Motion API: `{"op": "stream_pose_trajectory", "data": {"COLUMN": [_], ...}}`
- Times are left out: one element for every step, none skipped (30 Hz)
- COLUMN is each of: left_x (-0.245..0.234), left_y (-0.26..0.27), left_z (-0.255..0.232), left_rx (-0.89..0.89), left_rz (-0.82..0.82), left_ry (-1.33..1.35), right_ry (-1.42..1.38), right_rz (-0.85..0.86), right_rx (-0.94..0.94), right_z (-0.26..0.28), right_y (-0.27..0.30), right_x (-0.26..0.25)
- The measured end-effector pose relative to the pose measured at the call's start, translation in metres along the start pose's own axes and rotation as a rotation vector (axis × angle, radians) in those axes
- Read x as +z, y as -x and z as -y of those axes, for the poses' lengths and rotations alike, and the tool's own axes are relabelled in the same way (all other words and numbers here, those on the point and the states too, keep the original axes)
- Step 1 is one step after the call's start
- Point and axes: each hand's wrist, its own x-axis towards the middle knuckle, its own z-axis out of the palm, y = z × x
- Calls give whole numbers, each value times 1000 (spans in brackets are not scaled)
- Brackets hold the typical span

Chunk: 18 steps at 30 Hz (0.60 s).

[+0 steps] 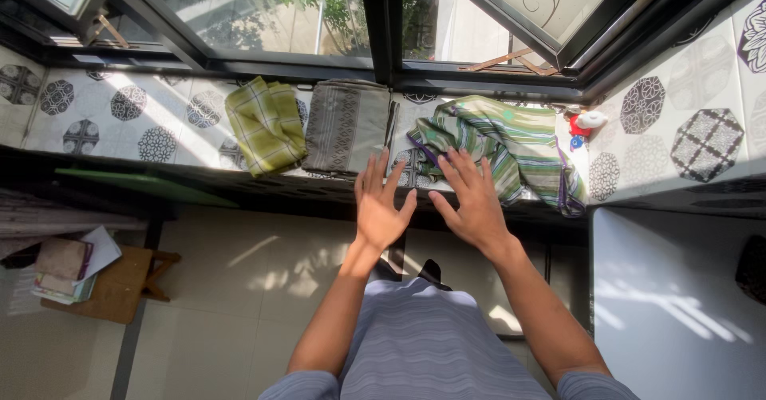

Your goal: The person folds patterned fabrics on a window ledge and moves them to a table before spraying a cleaning solution onto a cloth and wiping the glass window panes.

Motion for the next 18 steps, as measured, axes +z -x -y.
{"op": "stream_pose_trajectory", "data": {"left_x": [14, 26, 38, 47, 52, 56, 60, 64, 66, 67, 68, 66, 64, 62, 59, 58, 58, 59], "left_y": [3, 6, 6, 6, 4, 0, -5, -16, -28, -39, -54, -66, -80, -94, -109, -123, -130, -137], "left_z": [20, 40, 59, 79, 100, 120, 141, 163, 186, 208, 230, 249, 265, 281, 295, 307, 316, 324], "left_rx": [-67, -135, -196, -251, -301, -351, -391, -431, -470, -495, -513, -531, -555, -579, -601, -604, -613, -622], "left_rz": [33, 65, 97, 142, 188, 234, 274, 314, 356, 353, 352, 352, 354, 356, 355, 338, 325, 312], "left_ry": [-8, -15, -18, -12, -6, -1, 0, 0, -1, 12, 23, 34, 69, 103, 139, 136, 131, 127], "right_ry": [-81, -160, -235, -315, -393, -471, -504, -536, -569, -584, -600, -616, -599, -583, -563, -596, -633, -669], "right_rz": [41, 83, 121, 179, 232, 286, 364, 442, 519, 519, 511, 503, 470, 436, 400, 374, 353, 331], "right_rx": [23, 46, 73, 140, 210, 280, 389, 497, 608, 634, 662, 691, 762, 832, 899, 961, 1027, 1093], "right_z": [-6, -12, -19, -23, -25, -29, -34, -40, -44, -48, -53, -57, -58, -57, -57, -58, -57, -56], "right_y": [0, 0, -1, -2, -5, -10, -16, -23, -31, -41, -52, -63, -76, -87, -102, -116, -125, -135], "right_x": [21, 41, 60, 79, 99, 117, 136, 155, 175, 196, 215, 234, 247, 260, 270, 279, 287, 295]}}
